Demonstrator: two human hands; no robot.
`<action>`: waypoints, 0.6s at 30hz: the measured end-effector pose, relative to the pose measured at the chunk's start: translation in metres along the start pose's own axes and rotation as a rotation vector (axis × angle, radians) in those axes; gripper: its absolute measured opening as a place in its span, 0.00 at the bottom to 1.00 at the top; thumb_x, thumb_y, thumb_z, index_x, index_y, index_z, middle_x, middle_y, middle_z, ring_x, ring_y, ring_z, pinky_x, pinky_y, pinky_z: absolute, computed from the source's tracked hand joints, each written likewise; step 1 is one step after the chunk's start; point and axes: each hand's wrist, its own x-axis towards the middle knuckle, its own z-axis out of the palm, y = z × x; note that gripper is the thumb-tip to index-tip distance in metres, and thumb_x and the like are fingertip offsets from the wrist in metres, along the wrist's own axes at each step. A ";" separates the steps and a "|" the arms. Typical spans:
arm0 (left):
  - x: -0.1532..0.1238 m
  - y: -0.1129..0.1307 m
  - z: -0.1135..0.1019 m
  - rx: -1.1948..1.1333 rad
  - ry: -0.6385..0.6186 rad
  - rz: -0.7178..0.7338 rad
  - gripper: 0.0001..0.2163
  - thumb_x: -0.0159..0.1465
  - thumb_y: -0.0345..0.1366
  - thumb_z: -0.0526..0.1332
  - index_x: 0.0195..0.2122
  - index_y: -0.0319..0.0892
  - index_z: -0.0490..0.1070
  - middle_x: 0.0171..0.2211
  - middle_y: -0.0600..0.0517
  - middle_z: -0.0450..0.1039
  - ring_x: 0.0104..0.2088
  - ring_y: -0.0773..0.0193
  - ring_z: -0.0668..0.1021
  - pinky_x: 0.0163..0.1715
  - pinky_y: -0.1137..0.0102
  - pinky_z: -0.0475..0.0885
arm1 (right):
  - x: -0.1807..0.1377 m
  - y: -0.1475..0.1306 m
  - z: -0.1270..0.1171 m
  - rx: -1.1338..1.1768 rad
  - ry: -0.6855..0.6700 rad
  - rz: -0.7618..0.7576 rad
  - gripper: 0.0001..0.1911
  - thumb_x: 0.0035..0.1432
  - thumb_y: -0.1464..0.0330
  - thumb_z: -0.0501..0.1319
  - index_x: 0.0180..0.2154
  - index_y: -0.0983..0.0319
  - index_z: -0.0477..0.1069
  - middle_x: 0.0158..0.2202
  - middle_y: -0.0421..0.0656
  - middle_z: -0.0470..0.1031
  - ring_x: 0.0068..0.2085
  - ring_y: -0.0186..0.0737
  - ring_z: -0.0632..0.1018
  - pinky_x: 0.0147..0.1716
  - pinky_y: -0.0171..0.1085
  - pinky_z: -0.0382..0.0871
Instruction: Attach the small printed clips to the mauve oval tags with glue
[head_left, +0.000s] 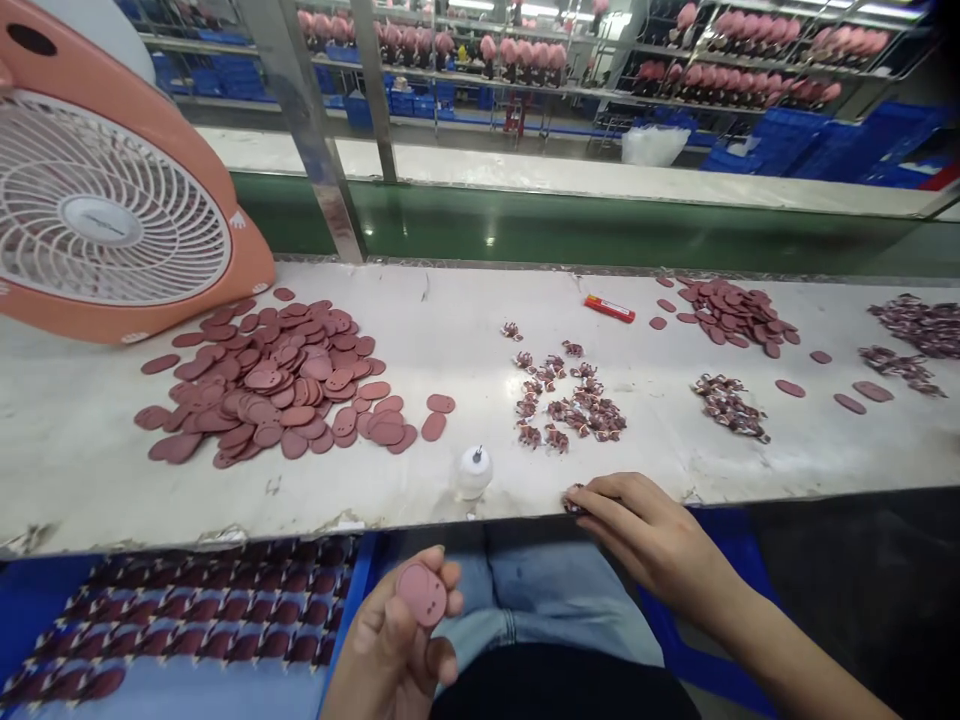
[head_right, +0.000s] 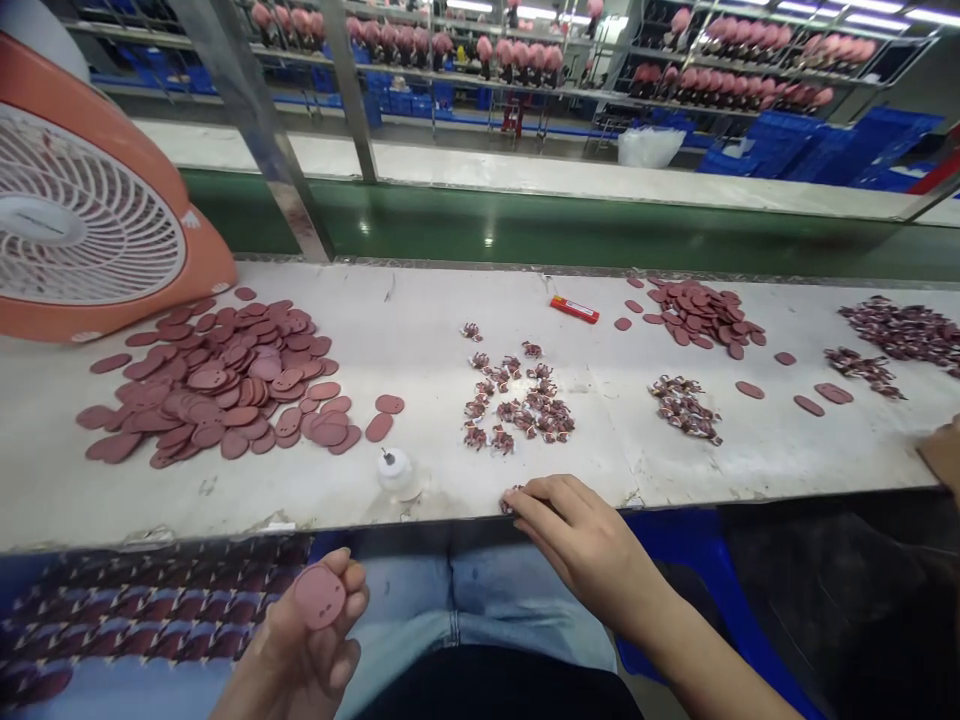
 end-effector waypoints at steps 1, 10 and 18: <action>-0.003 0.000 0.001 0.007 -0.011 -0.017 0.19 0.43 0.47 0.78 0.33 0.43 0.83 0.29 0.49 0.81 0.27 0.66 0.79 0.15 0.82 0.68 | -0.002 -0.004 -0.002 0.027 0.008 0.003 0.16 0.67 0.75 0.57 0.53 0.55 0.74 0.41 0.47 0.78 0.40 0.46 0.79 0.39 0.44 0.76; -0.021 0.000 0.003 0.040 -0.254 -0.232 0.19 0.48 0.49 0.76 0.34 0.40 0.83 0.24 0.51 0.74 0.24 0.70 0.75 0.19 0.82 0.71 | 0.028 -0.083 -0.022 0.725 -0.068 0.178 0.10 0.64 0.70 0.65 0.46 0.52 0.76 0.37 0.41 0.82 0.35 0.39 0.82 0.33 0.33 0.79; -0.018 -0.006 -0.008 -0.022 -0.428 -0.264 0.15 0.53 0.48 0.74 0.29 0.41 0.83 0.27 0.52 0.77 0.25 0.72 0.79 0.21 0.83 0.73 | 0.058 -0.101 -0.017 0.850 -0.221 0.266 0.04 0.60 0.69 0.69 0.38 0.54 0.79 0.32 0.37 0.81 0.31 0.33 0.80 0.32 0.29 0.75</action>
